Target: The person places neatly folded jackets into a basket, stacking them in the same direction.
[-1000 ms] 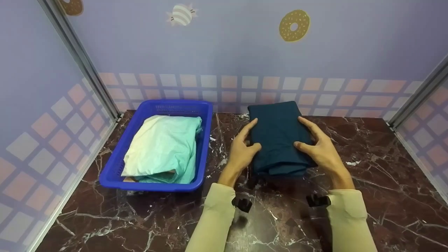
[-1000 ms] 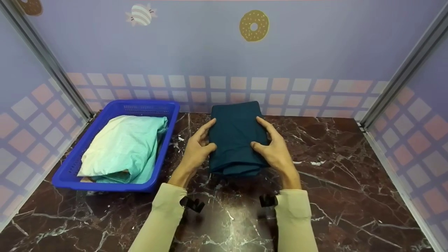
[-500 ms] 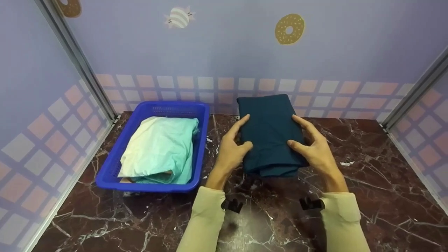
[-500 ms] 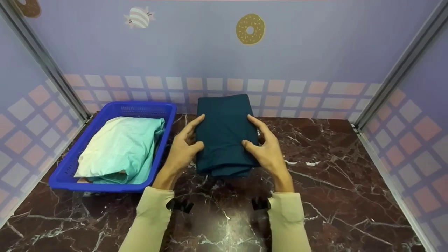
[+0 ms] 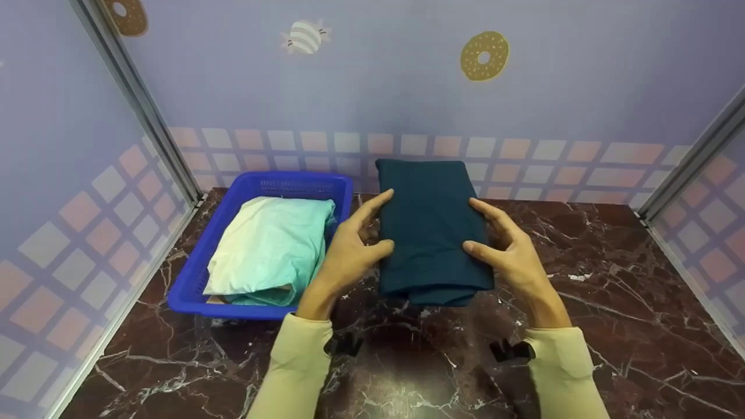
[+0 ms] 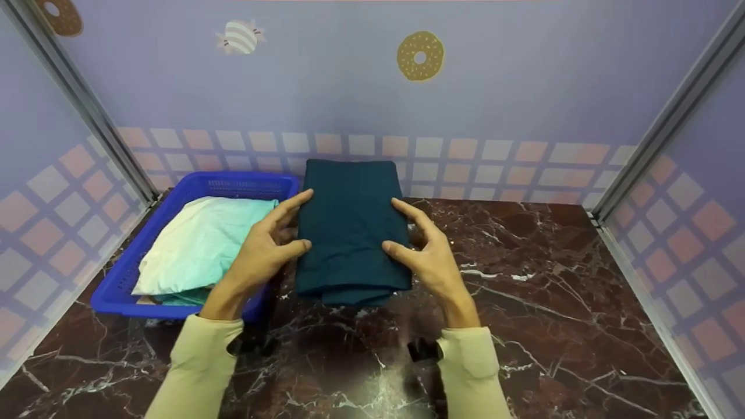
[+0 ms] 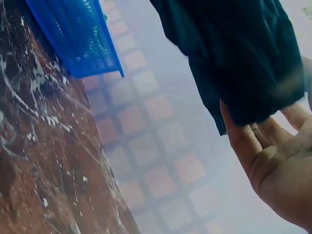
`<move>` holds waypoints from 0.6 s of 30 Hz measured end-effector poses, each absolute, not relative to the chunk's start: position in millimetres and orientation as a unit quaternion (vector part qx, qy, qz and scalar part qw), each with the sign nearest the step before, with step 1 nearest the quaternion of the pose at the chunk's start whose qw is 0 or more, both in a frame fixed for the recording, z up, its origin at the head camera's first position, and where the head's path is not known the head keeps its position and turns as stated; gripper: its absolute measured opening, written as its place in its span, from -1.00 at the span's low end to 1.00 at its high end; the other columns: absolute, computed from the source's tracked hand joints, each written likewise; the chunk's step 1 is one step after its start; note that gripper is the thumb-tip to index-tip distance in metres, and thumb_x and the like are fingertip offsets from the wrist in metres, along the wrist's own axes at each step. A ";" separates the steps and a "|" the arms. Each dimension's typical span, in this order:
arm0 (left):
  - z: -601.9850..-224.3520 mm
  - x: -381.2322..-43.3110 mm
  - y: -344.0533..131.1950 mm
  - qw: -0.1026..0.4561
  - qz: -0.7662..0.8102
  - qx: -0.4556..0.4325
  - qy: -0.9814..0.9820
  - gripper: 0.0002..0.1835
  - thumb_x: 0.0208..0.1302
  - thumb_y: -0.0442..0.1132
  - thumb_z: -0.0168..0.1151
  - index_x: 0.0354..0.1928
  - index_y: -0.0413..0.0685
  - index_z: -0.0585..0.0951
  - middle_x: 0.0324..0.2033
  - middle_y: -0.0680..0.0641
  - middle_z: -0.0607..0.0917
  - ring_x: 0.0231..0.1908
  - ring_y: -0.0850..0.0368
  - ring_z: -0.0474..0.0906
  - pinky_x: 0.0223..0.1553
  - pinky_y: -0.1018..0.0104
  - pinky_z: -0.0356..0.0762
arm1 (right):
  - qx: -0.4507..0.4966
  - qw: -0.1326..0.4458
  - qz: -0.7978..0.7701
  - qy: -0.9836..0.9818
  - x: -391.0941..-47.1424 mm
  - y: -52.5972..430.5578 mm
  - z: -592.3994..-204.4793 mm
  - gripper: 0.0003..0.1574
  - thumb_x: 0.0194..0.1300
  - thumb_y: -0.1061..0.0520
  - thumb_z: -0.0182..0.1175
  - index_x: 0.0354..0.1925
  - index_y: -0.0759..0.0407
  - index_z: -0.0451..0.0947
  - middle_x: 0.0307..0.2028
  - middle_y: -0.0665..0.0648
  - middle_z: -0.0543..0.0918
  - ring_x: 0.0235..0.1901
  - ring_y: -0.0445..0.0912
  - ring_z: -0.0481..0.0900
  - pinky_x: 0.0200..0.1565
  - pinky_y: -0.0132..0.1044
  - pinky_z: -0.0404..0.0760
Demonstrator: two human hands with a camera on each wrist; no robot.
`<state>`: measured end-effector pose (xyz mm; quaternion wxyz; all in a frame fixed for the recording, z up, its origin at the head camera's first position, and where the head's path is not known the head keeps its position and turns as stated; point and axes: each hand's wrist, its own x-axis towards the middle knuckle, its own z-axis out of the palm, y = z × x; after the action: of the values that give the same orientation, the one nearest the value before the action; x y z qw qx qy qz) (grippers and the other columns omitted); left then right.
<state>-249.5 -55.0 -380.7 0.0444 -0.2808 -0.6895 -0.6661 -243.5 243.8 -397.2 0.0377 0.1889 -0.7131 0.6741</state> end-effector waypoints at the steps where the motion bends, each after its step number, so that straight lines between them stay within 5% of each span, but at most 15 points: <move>1: -378.4 -249.8 -58.9 0.044 -0.663 -0.282 -0.692 -0.13 0.23 -0.55 0.20 0.63 -0.06 0.32 0.43 -0.12 0.51 -0.09 0.02 0.64 -0.23 0.29 0.53 | 0.189 0.035 0.674 -0.714 -243.3 241.8 -396.6 -0.08 0.44 0.31 0.35 0.63 -0.01 0.28 0.54 0.11 0.36 0.33 0.16 0.53 0.10 -0.05 0.71; 6: -368.6 -251.5 -77.4 0.034 -0.650 -0.276 -0.707 -0.13 0.23 -0.55 0.19 0.62 -0.05 0.33 0.51 -0.09 0.42 0.19 0.04 0.57 -0.13 0.31 0.49 | 0.194 0.019 0.683 -0.703 -246.3 229.7 -391.5 -0.10 0.42 0.30 0.36 0.61 0.00 0.32 0.49 0.17 0.40 0.28 0.20 0.55 0.02 0.04 0.75; 8: -365.8 -251.8 -85.1 0.020 -0.652 -0.263 -0.711 -0.13 0.24 -0.55 0.19 0.62 0.02 0.34 0.52 -0.05 0.40 0.21 0.03 0.57 -0.26 0.30 0.50 | 0.197 0.011 0.687 -0.699 -248.9 224.8 -389.0 -0.10 0.41 0.30 0.38 0.60 -0.01 0.34 0.46 0.20 0.43 0.29 0.20 0.53 0.01 0.07 0.75; 13: -362.2 -255.0 -104.4 -0.019 -0.653 -0.234 -0.720 -0.15 0.30 -0.53 0.20 0.61 0.18 0.38 0.51 -0.03 0.40 -0.38 0.07 0.53 -0.54 0.34 0.41 | 0.208 -0.020 0.696 -0.687 -256.4 213.1 -383.3 -0.07 0.38 0.29 0.39 0.61 -0.03 0.33 0.44 0.23 0.44 0.26 0.25 0.57 -0.01 0.15 0.75; 18: -356.2 -258.9 -124.7 -0.044 -0.652 -0.226 -0.723 -0.17 0.33 -0.49 0.25 0.61 0.17 0.37 0.60 -0.06 0.25 -0.50 0.13 0.39 -0.48 0.32 0.49 | 0.219 -0.056 0.700 -0.678 -263.3 201.7 -377.7 -0.04 0.36 0.30 0.41 0.61 0.01 0.31 0.46 0.24 0.41 0.20 0.29 0.62 -0.08 0.19 0.76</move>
<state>-258.9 -124.7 -356.2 -0.0437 -0.2258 -0.7228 -0.6517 -263.3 201.7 -377.7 -0.0558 0.2188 -0.6778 0.6998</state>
